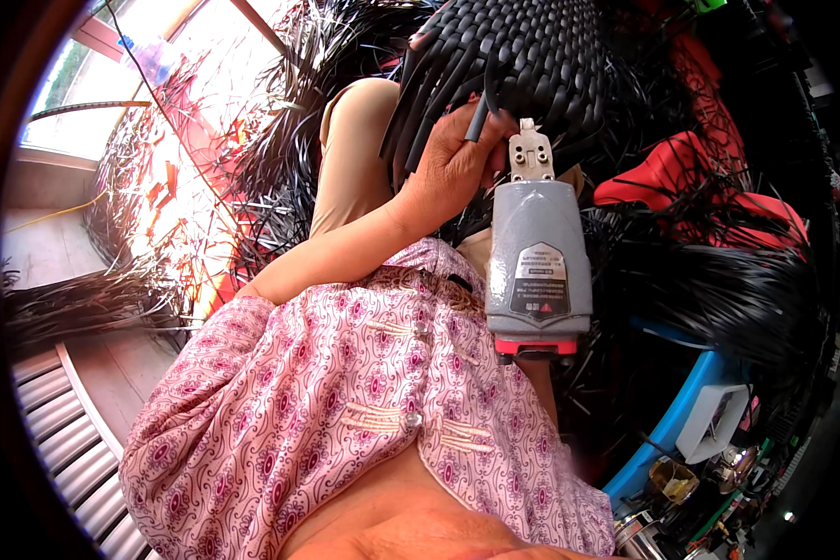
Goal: The person sits on the floor and uses a pneumatic staple gun to attach black synthetic strands to the frame of a wicker chair. They repeatedly reload the staple gun with a strip of staples from a nearby container.
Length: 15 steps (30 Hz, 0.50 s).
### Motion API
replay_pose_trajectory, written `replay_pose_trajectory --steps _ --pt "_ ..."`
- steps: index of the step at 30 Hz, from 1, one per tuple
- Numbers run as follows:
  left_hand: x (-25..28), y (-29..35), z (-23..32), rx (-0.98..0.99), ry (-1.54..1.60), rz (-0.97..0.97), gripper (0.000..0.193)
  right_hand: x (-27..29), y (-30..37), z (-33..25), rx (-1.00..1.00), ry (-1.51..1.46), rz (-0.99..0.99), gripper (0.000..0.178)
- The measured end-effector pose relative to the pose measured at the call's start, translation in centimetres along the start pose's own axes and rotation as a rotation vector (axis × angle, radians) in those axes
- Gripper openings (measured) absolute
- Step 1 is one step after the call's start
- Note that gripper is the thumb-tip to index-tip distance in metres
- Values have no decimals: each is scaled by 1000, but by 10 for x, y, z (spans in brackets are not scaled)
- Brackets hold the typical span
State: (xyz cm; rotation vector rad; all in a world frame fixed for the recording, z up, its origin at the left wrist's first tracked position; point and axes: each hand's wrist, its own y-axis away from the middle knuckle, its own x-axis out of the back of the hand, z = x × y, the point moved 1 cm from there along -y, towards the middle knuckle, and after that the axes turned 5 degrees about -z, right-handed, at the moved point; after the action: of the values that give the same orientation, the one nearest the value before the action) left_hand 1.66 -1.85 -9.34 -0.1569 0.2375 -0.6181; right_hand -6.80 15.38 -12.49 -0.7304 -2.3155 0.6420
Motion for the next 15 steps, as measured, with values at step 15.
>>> replay_pose_trajectory --steps 15 --pt "4 -6 -21 -435 -483 81 33 -10 -8 0 -92 -111 -52 64"
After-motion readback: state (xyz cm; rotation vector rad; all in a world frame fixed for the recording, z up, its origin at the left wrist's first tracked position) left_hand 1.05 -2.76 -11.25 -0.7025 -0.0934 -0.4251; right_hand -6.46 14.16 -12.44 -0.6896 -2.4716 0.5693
